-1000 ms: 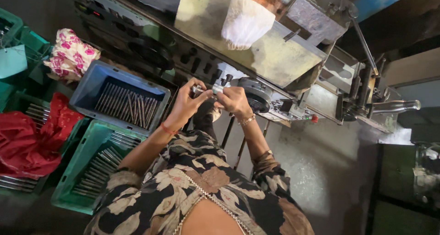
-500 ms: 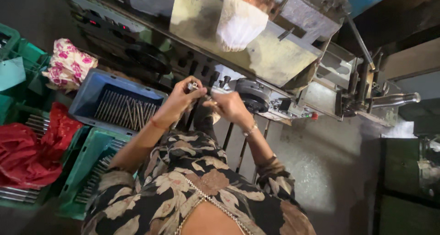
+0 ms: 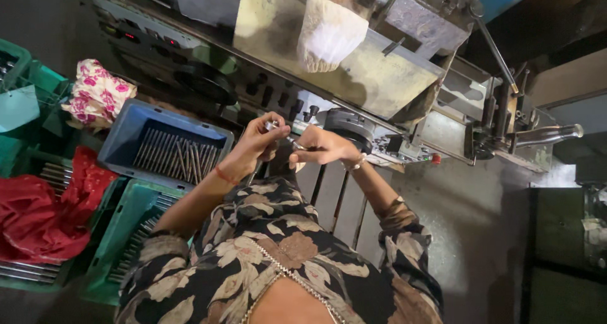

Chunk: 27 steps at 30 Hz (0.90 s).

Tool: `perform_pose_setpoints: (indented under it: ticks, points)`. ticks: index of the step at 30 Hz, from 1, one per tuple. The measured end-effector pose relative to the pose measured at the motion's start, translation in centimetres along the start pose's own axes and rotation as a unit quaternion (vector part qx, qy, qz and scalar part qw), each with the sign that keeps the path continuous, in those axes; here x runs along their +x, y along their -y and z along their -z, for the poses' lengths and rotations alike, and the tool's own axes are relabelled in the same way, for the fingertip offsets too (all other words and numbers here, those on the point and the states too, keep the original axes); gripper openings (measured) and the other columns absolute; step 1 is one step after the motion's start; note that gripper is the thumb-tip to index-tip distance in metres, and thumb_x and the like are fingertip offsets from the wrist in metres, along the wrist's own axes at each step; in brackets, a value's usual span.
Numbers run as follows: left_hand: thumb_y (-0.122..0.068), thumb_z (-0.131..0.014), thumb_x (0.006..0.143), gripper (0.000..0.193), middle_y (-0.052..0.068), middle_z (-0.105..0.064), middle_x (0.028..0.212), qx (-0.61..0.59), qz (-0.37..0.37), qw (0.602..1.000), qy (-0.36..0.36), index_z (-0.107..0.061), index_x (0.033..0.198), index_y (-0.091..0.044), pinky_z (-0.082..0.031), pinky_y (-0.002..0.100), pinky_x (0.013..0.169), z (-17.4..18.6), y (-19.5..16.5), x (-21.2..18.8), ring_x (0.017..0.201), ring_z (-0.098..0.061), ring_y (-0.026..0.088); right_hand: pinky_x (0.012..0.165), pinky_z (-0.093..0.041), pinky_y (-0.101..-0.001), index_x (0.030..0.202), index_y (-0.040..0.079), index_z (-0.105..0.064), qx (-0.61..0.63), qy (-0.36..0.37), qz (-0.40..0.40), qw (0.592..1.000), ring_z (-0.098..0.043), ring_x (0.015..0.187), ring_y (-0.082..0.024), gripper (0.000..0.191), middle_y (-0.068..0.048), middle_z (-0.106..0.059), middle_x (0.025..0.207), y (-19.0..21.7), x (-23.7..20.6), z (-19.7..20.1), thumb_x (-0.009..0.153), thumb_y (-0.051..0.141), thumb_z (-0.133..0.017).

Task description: The person repeatedly picks up small metal rods from a blue tray, places them into a grinding machine, and operates a lever to grind the ends. After each cycle, the person removes the rod and places it into a green tray.

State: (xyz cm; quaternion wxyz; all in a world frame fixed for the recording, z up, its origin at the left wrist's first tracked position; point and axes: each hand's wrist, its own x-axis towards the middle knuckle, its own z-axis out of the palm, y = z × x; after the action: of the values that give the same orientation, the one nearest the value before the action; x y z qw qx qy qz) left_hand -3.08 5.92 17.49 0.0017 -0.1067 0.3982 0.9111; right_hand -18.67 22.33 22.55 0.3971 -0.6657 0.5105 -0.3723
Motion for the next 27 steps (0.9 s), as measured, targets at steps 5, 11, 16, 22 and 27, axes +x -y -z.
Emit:
perform_pose_setpoints:
  ticks: [5, 11, 16, 22, 27]
  points:
    - [-0.021, -0.076, 0.093, 0.018, -0.01, -0.041, 0.055, 0.052, 0.034, 0.997, -0.045, -0.06, 0.089, -0.014, -0.018, 0.022, 0.037, 0.9, 0.1, 0.1, 0.04, -0.032, 0.001, 0.048, -0.034, -0.0318, 0.08, 0.002, -0.074, 0.118, -0.095, -0.031, 0.988, -0.046, 0.051, -0.01, 0.032, -0.004, -0.058, 0.059, -1.5, -0.2, -3.2, 0.102, 0.023, -0.064]
    - [-0.019, -0.075, 0.095, 0.017, -0.01, -0.045, 0.06, 0.057, -0.031, 0.998, -0.028, -0.06, 0.093, -0.015, -0.023, 0.022, 0.04, 0.4, 1.4, -0.3, 0.046, -0.038, 0.0, 0.051, -0.027, -0.0301, 0.073, 0.001, -0.065, 0.034, -0.105, -0.054, 0.992, -0.037, 0.05, -0.009, 0.032, -0.002, -0.044, 0.054, -1.2, -1.3, -2.8, 0.096, 0.021, -0.077]
    - [-0.019, -0.072, 0.096, 0.013, -0.009, -0.04, 0.058, 0.034, 0.03, 0.999, -0.009, -0.06, 0.093, -0.015, -0.022, 0.021, 0.038, 3.0, 3.1, 0.8, 0.042, -0.035, 0.001, 0.045, -0.035, -0.0323, 0.075, 0.005, -0.069, -0.133, -0.159, -0.009, 0.978, -0.048, 0.048, -0.015, 0.024, -0.003, -0.057, 0.058, -0.2, -0.6, -3.3, 0.092, 0.018, -0.079]
    - [-0.023, -0.07, 0.098, 0.015, -0.01, -0.036, 0.064, -0.15, 0.103, 0.983, -0.035, -0.056, 0.093, -0.019, -0.019, 0.02, 0.041, 11.7, 6.5, 2.5, 0.048, -0.029, 0.001, 0.044, -0.042, -0.0379, 0.063, 0.009, -0.05, -0.411, -0.289, 0.019, 0.864, -0.053, 0.048, -0.025, 0.042, -0.005, -0.05, 0.057, -2.1, -1.0, -4.7, 0.091, 0.016, -0.081]
    - [-0.031, -0.077, 0.093, 0.03, 0.009, -0.06, 0.072, 0.503, -0.081, 0.838, -0.194, -0.057, 0.101, -0.011, -0.042, 0.04, 0.05, 19.0, 5.1, 3.0, 0.061, -0.057, 0.027, 0.046, -0.044, -0.04, 0.062, 0.009, -0.049, -0.429, -0.348, -0.092, 0.828, -0.054, 0.048, -0.028, 0.045, -0.008, -0.052, 0.058, -4.6, -6.1, -1.9, 0.093, 0.022, -0.079]
